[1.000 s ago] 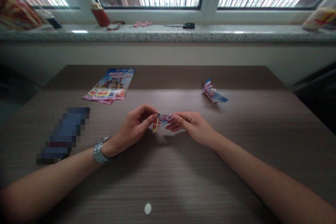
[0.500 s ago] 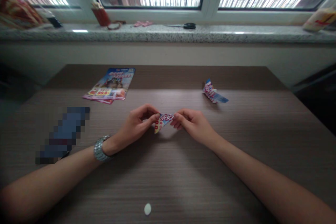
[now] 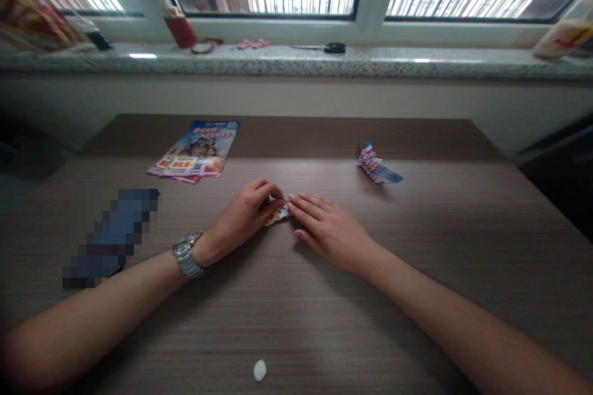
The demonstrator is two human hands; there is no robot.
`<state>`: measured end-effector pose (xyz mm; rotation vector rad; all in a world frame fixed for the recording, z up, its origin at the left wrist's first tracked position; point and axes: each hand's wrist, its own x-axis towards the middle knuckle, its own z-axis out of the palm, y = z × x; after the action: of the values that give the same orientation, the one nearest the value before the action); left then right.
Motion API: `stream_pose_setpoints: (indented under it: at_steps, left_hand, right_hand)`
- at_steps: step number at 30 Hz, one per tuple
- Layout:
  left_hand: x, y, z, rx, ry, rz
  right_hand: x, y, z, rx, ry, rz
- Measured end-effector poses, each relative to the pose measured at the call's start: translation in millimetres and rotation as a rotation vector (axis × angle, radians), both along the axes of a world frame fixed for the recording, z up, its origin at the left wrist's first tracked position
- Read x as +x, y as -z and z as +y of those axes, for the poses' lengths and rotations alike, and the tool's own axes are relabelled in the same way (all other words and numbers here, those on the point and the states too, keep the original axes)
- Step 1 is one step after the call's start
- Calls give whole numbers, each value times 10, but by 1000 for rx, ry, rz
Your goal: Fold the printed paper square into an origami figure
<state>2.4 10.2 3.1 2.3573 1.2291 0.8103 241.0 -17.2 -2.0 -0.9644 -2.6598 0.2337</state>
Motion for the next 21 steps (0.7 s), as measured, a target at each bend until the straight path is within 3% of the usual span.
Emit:
stream_pose_setpoints:
  at_steps: [10, 21]
  left_hand:
    - [26, 61, 16, 97, -2, 112]
    - [41, -24, -173, 241, 223, 291]
  right_hand:
    - [-7, 6, -16, 12, -3, -85]
    - [88, 5, 41, 20, 53, -98]
